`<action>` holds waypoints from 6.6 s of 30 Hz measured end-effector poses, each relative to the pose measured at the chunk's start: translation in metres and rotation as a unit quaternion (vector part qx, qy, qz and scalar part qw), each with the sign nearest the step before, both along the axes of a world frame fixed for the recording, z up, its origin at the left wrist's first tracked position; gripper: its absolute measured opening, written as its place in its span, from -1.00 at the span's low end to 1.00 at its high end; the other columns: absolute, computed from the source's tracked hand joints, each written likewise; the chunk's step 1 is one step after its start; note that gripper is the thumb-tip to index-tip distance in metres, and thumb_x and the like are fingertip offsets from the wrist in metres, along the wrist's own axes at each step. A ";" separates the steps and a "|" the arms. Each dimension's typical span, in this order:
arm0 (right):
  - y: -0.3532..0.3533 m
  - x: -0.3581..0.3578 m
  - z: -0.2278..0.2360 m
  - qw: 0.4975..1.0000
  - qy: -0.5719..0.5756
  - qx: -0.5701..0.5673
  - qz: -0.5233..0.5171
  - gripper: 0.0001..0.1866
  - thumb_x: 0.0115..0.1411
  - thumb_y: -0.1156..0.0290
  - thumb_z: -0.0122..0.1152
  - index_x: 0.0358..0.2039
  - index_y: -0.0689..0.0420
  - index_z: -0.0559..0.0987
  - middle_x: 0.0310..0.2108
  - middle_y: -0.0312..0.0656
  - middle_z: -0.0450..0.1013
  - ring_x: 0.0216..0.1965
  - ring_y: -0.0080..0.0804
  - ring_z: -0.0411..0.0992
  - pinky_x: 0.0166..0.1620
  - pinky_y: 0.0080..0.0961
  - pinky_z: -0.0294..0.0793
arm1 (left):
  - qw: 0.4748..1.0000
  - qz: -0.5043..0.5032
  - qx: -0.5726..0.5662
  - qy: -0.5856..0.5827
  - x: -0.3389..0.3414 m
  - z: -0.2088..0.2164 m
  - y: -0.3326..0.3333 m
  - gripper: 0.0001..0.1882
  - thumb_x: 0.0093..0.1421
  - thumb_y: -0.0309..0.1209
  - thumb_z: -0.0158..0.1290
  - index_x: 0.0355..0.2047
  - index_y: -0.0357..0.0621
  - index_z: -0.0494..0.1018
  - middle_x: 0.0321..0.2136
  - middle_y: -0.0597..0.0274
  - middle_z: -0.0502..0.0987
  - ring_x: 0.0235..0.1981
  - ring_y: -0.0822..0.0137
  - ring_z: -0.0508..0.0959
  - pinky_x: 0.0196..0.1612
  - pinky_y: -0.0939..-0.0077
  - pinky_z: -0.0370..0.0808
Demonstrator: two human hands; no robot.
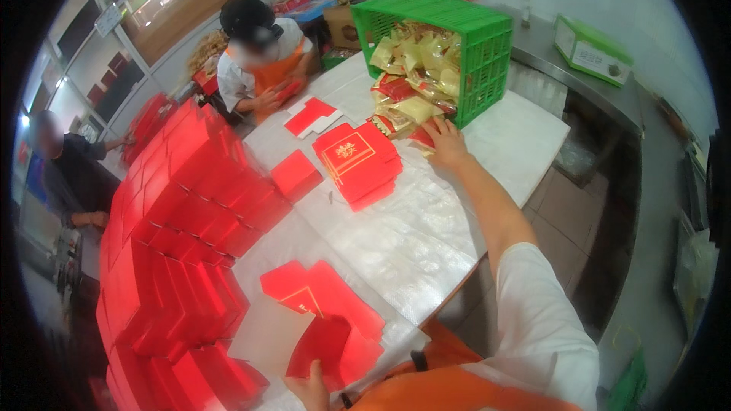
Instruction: The person folds red cardboard boxes by hand, inserts gold-wrapped packets into the boxes, and stacks the completed boxes on a large work table.
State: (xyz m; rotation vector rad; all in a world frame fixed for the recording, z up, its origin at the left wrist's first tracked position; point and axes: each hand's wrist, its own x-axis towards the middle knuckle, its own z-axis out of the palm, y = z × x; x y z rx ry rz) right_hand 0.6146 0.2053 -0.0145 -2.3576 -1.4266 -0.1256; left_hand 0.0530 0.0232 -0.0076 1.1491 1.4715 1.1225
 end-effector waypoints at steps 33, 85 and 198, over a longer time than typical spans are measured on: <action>-0.150 -0.352 0.220 0.759 0.184 -0.004 0.624 -0.45 -0.04 0.59 0.35 0.05 0.13 0.53 -0.08 -0.13 0.55 -0.03 -0.25 0.52 0.04 -0.33 0.47 | 0.974 -0.110 0.189 0.056 -0.057 0.029 -0.014 -0.16 -0.03 -0.56 0.36 0.23 -0.25 0.18 0.10 0.02 0.42 0.13 0.18 0.45 0.15 0.30 0.41; -0.129 -0.491 0.095 0.641 0.648 -0.074 0.405 -0.52 0.12 0.77 -0.26 -0.08 0.25 0.59 0.01 -0.10 0.49 0.05 -0.32 0.45 0.17 -0.38 0.42 | 0.967 0.114 0.106 -0.204 -0.085 0.036 -0.015 -0.73 0.35 -0.55 -0.17 0.00 -0.26 0.43 -0.03 0.19 0.50 -0.06 0.42 0.51 -0.01 0.49 0.47; -0.089 -0.434 0.109 0.597 0.021 0.078 0.798 -0.46 0.12 0.46 0.27 0.17 0.12 0.49 0.19 -0.01 0.39 0.14 -0.03 0.42 0.13 -0.17 0.49 | 0.859 -0.031 0.435 0.268 -0.099 0.027 -0.003 -0.49 0.00 -0.56 0.18 0.04 -0.08 0.58 0.13 0.03 0.47 0.12 0.00 0.43 0.19 0.17 0.36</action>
